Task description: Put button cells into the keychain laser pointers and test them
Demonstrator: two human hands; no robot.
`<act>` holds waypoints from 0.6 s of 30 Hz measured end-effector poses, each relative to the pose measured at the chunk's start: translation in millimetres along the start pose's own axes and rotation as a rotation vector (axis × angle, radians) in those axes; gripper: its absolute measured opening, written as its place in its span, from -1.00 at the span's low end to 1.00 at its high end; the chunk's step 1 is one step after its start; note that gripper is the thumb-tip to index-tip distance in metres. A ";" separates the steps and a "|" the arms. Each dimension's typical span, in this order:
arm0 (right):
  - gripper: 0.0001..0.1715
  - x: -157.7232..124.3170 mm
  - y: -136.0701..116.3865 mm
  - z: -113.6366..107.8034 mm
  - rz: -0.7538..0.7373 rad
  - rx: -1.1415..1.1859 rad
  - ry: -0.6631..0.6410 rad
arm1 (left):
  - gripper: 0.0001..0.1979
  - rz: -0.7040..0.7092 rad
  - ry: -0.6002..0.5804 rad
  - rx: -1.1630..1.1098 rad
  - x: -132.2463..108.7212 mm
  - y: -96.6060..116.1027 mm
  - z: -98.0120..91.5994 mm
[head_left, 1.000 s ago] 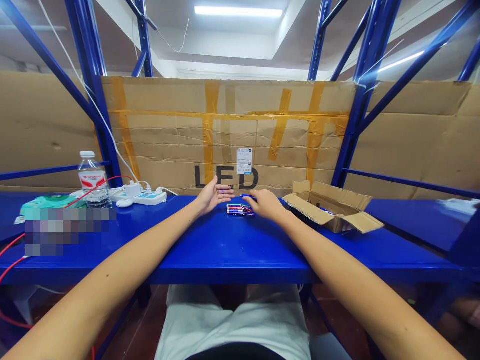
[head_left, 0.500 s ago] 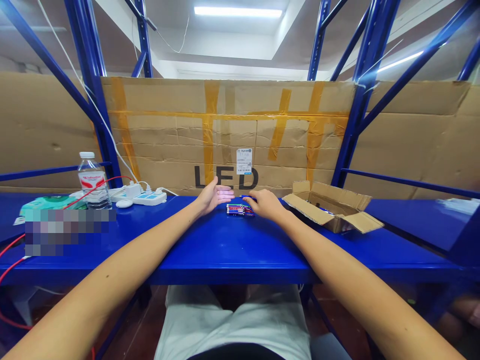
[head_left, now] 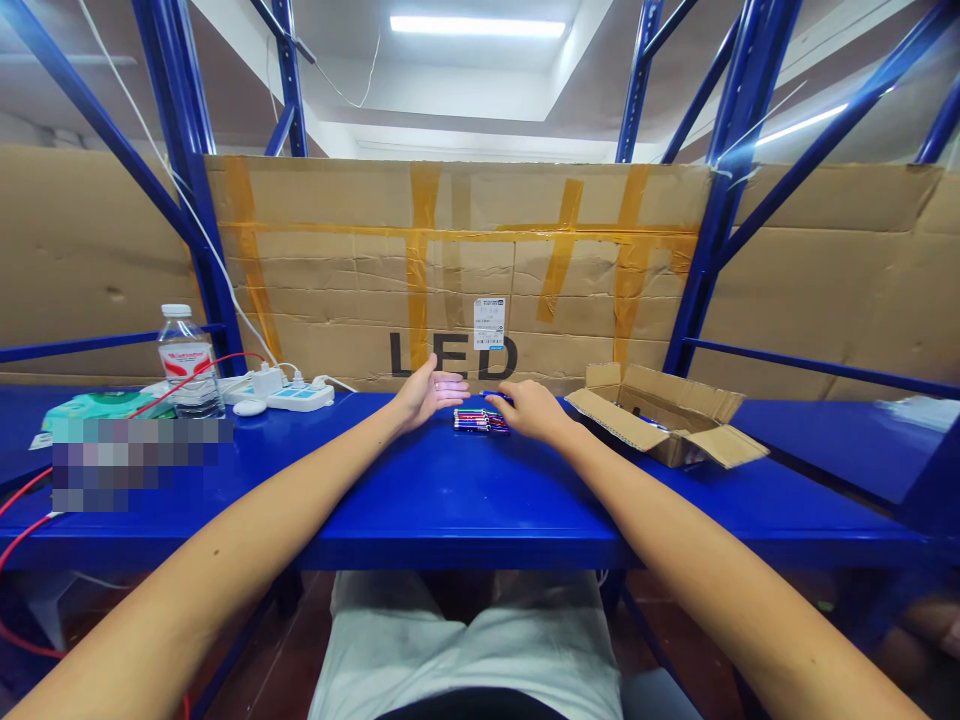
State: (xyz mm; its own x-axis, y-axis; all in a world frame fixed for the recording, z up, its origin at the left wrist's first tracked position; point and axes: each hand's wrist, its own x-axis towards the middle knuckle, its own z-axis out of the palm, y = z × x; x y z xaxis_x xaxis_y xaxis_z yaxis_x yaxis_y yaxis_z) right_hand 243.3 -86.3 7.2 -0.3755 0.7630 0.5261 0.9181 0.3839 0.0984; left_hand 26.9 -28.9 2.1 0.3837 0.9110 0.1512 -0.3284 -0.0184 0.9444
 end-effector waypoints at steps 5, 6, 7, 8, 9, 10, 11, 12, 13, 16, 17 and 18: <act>-0.52 -0.1 0.3 0.3 -0.007 0.007 0.008 | -0.29 0.001 0.018 0.013 -2.1 1.1 2.7; -0.53 -0.1 0.5 0.5 -0.008 0.009 0.008 | -0.29 -0.001 0.017 0.010 -2.1 1.1 2.6; -0.53 -0.1 0.7 0.7 -0.008 0.012 0.007 | -0.30 -0.001 0.013 0.003 -1.8 0.9 2.2; -0.53 -0.2 0.9 0.8 -0.008 0.014 0.007 | -0.30 -0.001 0.007 -0.006 -1.3 0.6 1.6; -0.54 -0.2 1.1 0.9 -0.007 0.015 0.007 | -0.30 0.000 0.001 -0.015 -0.7 0.2 0.8; -0.54 -0.2 1.3 0.9 -0.007 0.014 0.007 | -0.30 0.001 -0.003 -0.023 -0.1 -0.1 0.1; -0.55 -0.2 1.4 0.9 -0.008 0.013 0.007 | -0.29 0.002 -0.006 -0.027 0.5 -0.5 -0.6; -0.56 -0.2 1.4 0.8 -0.008 0.011 0.006 | -0.29 0.001 -0.006 -0.028 0.8 -0.7 -1.1; -0.57 -0.1 1.4 0.8 -0.008 0.011 0.004 | -0.29 0.000 -0.006 -0.026 1.0 -0.8 -1.4; -0.58 0.6 1.1 1.3 0.009 0.019 -0.006 | -0.32 -0.002 -0.011 -0.014 0.3 -0.4 -1.0; -0.58 1.0 1.0 1.7 0.016 0.024 -0.008 | -0.33 -0.003 -0.012 -0.011 -0.3 0.0 -0.6; -0.57 1.4 1.0 2.2 0.023 0.030 -0.009 | -0.34 -0.003 -0.012 -0.009 -0.8 0.3 -0.1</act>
State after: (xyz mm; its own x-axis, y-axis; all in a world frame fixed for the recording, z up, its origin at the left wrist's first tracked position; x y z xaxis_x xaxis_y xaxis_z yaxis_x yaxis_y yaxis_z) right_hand 243.4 -83.7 6.1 -0.3558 0.7765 0.5200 0.9223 0.3816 0.0612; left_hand 26.4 -29.6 2.3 0.3953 0.9059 0.1520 -0.3347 -0.0121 0.9422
